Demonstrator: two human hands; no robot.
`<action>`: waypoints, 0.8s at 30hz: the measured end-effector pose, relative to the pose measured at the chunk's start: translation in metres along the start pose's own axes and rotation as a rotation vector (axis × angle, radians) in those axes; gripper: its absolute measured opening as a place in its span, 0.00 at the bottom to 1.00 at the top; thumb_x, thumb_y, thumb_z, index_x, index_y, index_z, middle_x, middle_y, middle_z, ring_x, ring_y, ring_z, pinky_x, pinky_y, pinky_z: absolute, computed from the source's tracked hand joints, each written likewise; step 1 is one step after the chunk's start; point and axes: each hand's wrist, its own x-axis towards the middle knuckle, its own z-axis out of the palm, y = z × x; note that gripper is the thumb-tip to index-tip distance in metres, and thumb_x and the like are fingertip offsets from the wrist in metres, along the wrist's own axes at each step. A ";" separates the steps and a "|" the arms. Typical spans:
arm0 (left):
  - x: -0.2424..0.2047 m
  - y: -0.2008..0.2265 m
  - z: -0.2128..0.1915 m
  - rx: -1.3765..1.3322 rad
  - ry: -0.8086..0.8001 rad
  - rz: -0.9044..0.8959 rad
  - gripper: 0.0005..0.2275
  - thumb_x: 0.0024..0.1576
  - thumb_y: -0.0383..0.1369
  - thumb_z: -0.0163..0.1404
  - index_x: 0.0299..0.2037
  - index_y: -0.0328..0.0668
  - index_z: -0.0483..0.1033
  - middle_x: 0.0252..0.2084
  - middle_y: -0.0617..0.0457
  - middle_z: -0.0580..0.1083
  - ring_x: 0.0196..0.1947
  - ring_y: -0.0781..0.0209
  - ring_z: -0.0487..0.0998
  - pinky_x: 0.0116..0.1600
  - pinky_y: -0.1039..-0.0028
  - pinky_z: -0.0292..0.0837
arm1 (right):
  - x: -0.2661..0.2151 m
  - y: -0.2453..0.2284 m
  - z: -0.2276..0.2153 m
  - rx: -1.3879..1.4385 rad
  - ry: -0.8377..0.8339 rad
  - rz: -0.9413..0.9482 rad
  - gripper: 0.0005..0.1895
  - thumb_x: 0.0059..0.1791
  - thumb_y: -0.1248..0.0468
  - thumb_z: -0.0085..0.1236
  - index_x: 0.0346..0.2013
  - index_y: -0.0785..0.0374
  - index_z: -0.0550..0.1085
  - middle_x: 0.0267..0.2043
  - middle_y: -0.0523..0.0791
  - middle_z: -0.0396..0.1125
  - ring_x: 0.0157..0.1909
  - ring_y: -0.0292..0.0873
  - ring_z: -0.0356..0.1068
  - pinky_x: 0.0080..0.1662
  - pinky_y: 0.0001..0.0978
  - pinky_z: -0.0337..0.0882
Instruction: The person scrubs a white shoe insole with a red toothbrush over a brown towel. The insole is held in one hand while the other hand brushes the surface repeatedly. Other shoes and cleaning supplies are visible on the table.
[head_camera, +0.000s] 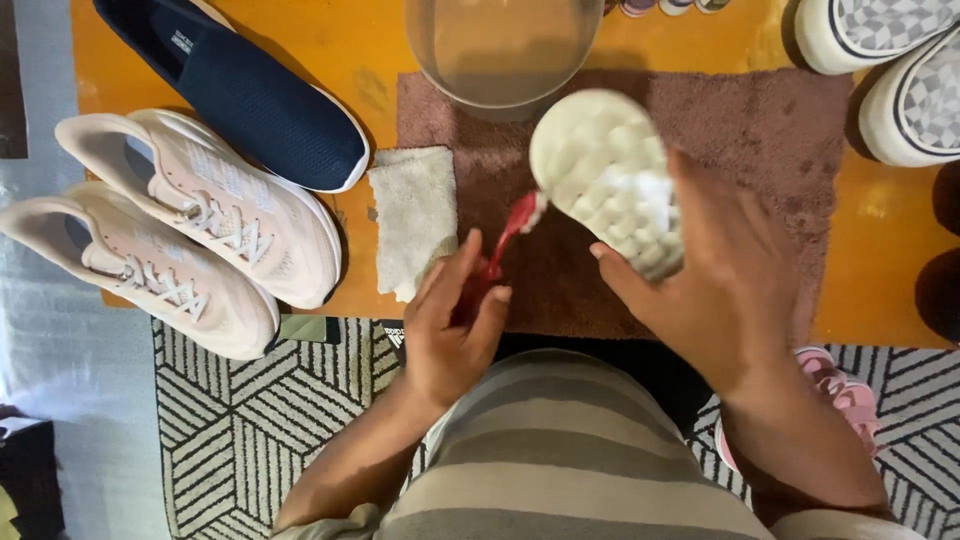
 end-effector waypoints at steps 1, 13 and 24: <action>0.006 0.006 0.003 -0.001 0.002 0.001 0.24 0.66 0.29 0.57 0.70 0.30 0.64 0.42 0.50 0.75 0.39 0.58 0.70 0.44 0.69 0.68 | -0.004 -0.003 -0.002 -0.001 0.001 -0.001 0.46 0.50 0.39 0.58 0.72 0.67 0.63 0.63 0.56 0.72 0.60 0.60 0.71 0.56 0.65 0.69; 0.051 0.052 0.034 -0.496 -0.243 -0.273 0.28 0.67 0.43 0.50 0.73 0.36 0.62 0.65 0.46 0.74 0.64 0.59 0.74 0.68 0.67 0.74 | -0.029 -0.026 -0.018 0.204 0.157 0.049 0.43 0.50 0.46 0.63 0.66 0.78 0.64 0.58 0.61 0.67 0.58 0.65 0.67 0.53 0.57 0.66; 0.077 0.034 0.039 -0.338 -0.392 -0.634 0.14 0.63 0.39 0.51 0.56 0.47 0.80 0.44 0.63 0.80 0.43 0.75 0.74 0.48 0.79 0.73 | -0.003 0.048 0.050 0.256 0.333 -0.476 0.42 0.47 0.30 0.58 0.61 0.60 0.74 0.65 0.55 0.52 0.73 0.55 0.47 0.77 0.63 0.49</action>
